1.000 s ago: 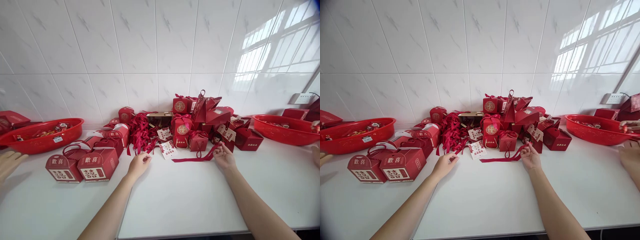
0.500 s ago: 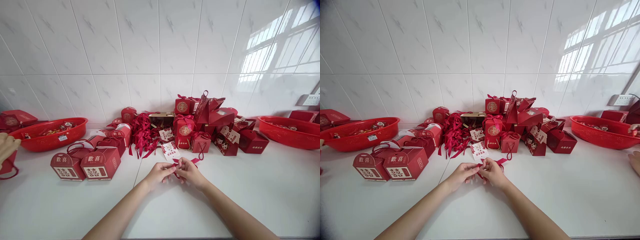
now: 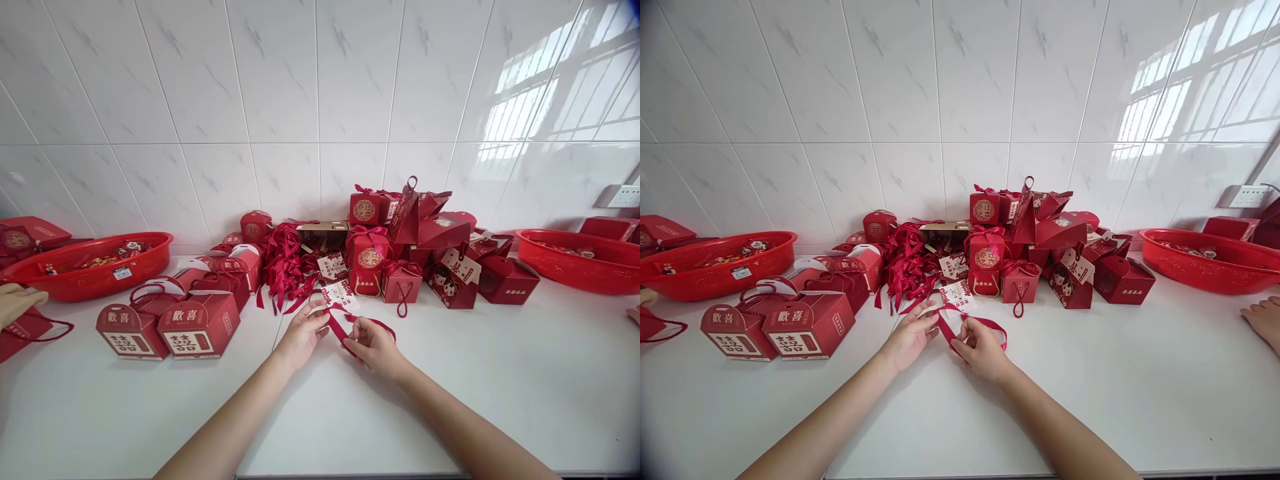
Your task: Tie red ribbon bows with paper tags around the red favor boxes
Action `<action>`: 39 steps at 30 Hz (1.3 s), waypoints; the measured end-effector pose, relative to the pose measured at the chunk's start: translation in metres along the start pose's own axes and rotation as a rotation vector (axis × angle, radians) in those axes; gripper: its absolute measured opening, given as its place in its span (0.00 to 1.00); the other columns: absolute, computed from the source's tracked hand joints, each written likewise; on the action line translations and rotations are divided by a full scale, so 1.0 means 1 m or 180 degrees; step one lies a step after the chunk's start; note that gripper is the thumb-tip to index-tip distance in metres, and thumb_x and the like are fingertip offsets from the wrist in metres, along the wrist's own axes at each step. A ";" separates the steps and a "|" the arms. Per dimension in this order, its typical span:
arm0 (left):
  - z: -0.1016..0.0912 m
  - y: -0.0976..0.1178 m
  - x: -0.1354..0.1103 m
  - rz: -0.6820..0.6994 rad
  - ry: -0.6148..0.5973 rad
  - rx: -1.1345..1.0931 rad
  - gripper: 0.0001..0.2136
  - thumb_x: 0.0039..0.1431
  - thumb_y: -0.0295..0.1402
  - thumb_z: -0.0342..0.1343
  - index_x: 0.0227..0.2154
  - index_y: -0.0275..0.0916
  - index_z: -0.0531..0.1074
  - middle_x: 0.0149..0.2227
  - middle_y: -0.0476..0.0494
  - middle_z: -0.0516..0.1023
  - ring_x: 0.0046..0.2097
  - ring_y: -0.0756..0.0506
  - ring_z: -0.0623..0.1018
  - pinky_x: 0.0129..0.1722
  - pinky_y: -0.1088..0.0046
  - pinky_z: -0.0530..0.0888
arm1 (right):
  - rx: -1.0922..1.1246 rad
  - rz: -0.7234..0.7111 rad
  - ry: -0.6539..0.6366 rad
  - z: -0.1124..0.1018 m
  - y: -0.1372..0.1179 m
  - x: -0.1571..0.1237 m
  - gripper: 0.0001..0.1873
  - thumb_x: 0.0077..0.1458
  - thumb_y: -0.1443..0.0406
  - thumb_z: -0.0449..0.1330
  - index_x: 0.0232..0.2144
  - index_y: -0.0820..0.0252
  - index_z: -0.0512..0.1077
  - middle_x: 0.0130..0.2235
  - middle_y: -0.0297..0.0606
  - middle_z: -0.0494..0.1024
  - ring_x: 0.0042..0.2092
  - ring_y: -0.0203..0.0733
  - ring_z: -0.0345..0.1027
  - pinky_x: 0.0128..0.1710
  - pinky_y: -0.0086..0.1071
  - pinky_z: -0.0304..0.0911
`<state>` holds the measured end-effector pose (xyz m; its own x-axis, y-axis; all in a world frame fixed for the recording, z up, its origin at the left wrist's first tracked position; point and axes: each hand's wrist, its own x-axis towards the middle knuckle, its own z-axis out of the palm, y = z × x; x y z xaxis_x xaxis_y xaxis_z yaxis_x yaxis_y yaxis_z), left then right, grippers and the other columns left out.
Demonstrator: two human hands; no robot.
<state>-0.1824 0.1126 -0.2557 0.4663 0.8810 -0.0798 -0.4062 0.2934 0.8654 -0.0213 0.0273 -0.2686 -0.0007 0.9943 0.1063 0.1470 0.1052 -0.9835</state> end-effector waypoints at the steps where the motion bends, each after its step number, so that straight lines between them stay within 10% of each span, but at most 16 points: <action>1: -0.002 0.002 0.002 0.0065 0.0081 -0.0093 0.18 0.41 0.28 0.69 0.37 0.41 0.72 0.35 0.49 0.76 0.35 0.51 0.75 0.35 0.76 0.70 | -0.0028 0.0001 -0.0025 0.000 0.001 0.000 0.18 0.50 0.57 0.60 0.26 0.55 0.53 0.20 0.25 0.64 0.19 0.31 0.58 0.17 0.25 0.50; 19: -0.030 0.023 0.017 0.0698 0.1075 -0.0656 0.17 0.40 0.19 0.61 0.35 0.39 0.68 0.29 0.50 0.74 0.28 0.53 0.72 0.25 0.79 0.65 | -0.1502 -0.0477 0.0025 -0.016 0.010 -0.003 0.10 0.55 0.60 0.55 0.28 0.55 0.57 0.26 0.27 0.67 0.25 0.33 0.53 0.25 0.28 0.49; 27: -0.034 0.025 0.021 0.0681 0.1009 -0.0755 0.10 0.44 0.18 0.59 0.29 0.37 0.69 0.29 0.49 0.74 0.30 0.52 0.75 0.32 0.75 0.72 | -0.1933 -0.0330 -0.0007 -0.022 0.005 -0.003 0.17 0.56 0.55 0.56 0.46 0.53 0.72 0.29 0.34 0.76 0.27 0.37 0.59 0.30 0.32 0.56; 39: -0.045 0.019 0.029 0.0783 0.1035 -0.0367 0.11 0.43 0.17 0.62 0.26 0.37 0.68 0.28 0.49 0.72 0.31 0.51 0.75 0.38 0.72 0.73 | -0.1589 -0.0228 -0.0528 -0.037 0.002 0.000 0.19 0.53 0.51 0.58 0.21 0.59 0.70 0.19 0.33 0.66 0.22 0.34 0.51 0.24 0.30 0.49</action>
<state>-0.2120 0.1610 -0.2641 0.0797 0.9958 -0.0457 -0.5682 0.0830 0.8187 0.0158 0.0273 -0.2648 -0.1786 0.9782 0.1064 0.5939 0.1933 -0.7810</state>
